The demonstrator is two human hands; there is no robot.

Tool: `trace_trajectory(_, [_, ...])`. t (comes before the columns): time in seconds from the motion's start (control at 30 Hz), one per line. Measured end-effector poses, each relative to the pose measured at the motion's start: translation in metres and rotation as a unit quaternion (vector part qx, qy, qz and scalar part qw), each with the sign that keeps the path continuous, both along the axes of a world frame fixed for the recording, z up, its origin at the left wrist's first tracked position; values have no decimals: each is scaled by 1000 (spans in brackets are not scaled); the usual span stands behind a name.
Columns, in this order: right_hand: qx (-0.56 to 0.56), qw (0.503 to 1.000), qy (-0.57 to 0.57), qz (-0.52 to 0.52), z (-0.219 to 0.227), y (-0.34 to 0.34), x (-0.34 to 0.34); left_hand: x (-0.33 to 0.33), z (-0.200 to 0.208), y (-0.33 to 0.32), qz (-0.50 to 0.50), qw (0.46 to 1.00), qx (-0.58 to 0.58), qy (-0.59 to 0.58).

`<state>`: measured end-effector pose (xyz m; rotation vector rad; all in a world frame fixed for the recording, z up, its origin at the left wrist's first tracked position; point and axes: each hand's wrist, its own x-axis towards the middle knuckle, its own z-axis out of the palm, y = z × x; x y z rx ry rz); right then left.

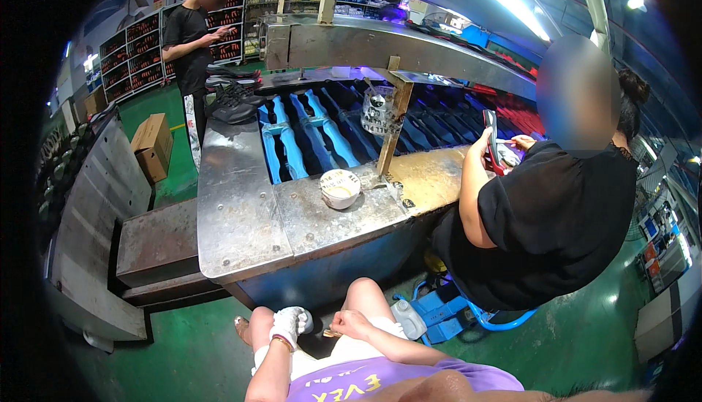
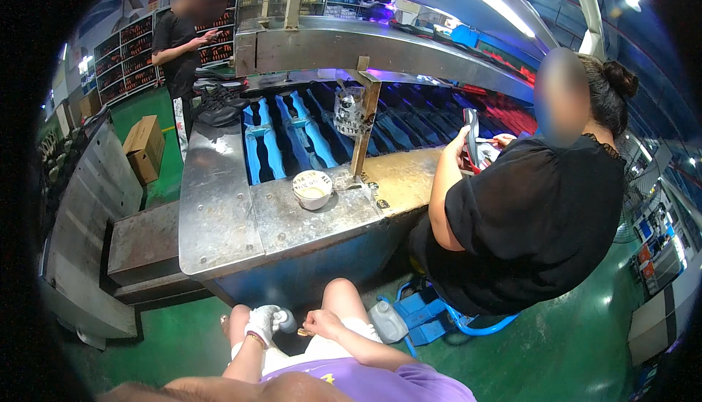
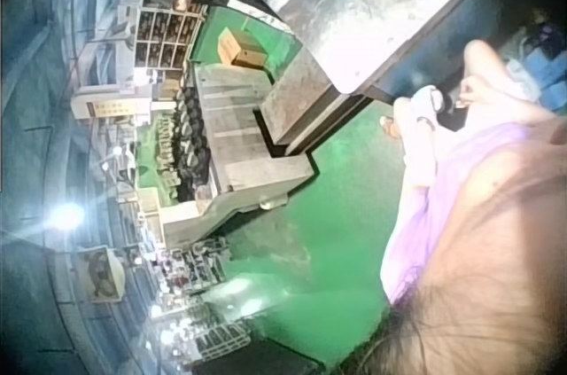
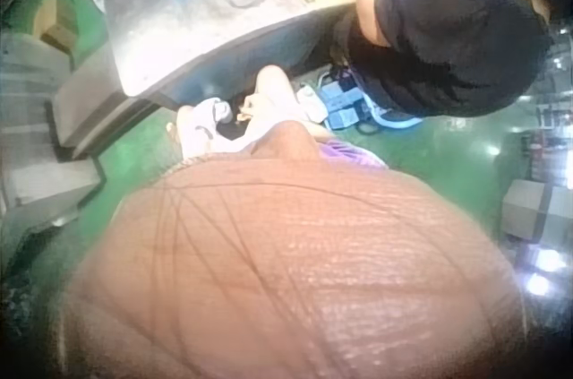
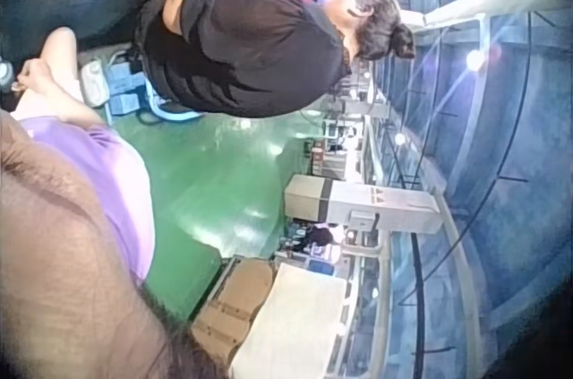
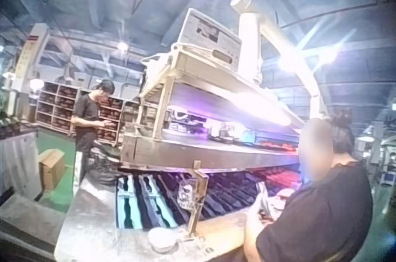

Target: The person applies glue to the edges of shoe soles using a small brush. They repeatedly dip the brush into a container of adhesive and carefully coat the perimeter of each sole before placing it on the table.

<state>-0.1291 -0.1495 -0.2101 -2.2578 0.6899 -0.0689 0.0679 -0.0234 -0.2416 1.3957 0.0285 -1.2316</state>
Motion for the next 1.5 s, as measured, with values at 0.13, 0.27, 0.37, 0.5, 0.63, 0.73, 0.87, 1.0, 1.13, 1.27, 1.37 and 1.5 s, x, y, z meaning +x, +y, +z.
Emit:
trace_trajectory(0.13, [4, 1000, 3, 0, 1, 1, 1, 0, 0, 1, 5, 1000, 2, 0])
trace_trajectory(0.27, [-3, 1000, 3, 5, -2, 0, -1, -7, 18, -2, 27, 999, 19, -4])
trace_trajectory(0.37, [-6, 1000, 0, 5, -3, 0, -1, -7, 20, -1, 24, 1000, 13, -10])
trace_trajectory(0.5, [-5, 1000, -1, 6, -3, 0, 0, -5, 18, 0, 15, 1000, 15, -3])
trace_trajectory(0.63, [-4, 1000, 4, 5, -2, 1, 0, -5, 14, -1, 10, 1000, 23, -5])
trace_trajectory(0.73, [-1, 1000, 11, 4, 1, 2, 1, -4, 12, 0, 13, 1000, 24, -6])
trace_trajectory(0.87, [-1, 1000, 13, 4, 4, 3, 1, -4, 11, 2, 12, 1000, 25, -15])
trace_trajectory(1.0, [4, 1000, 10, 2, 2, 2, -1, -6, 9, 0, 4, 999, 17, -27])
trace_trajectory(1.13, [9, 1000, 16, -3, 7, 1, -2, -3, 0, -2, -3, 1000, 17, -26])
trace_trajectory(1.27, [16, 1000, 26, -5, 3, -3, -1, -4, 4, -5, -25, 999, -17, -35])
trace_trajectory(1.37, [24, 999, 27, -10, 1, -6, 2, -6, 9, -1, -42, 992, -26, -119])
trace_trajectory(1.5, [41, 999, 28, -9, -10, -3, -1, -1, 18, -2, -140, 976, -1, -169])
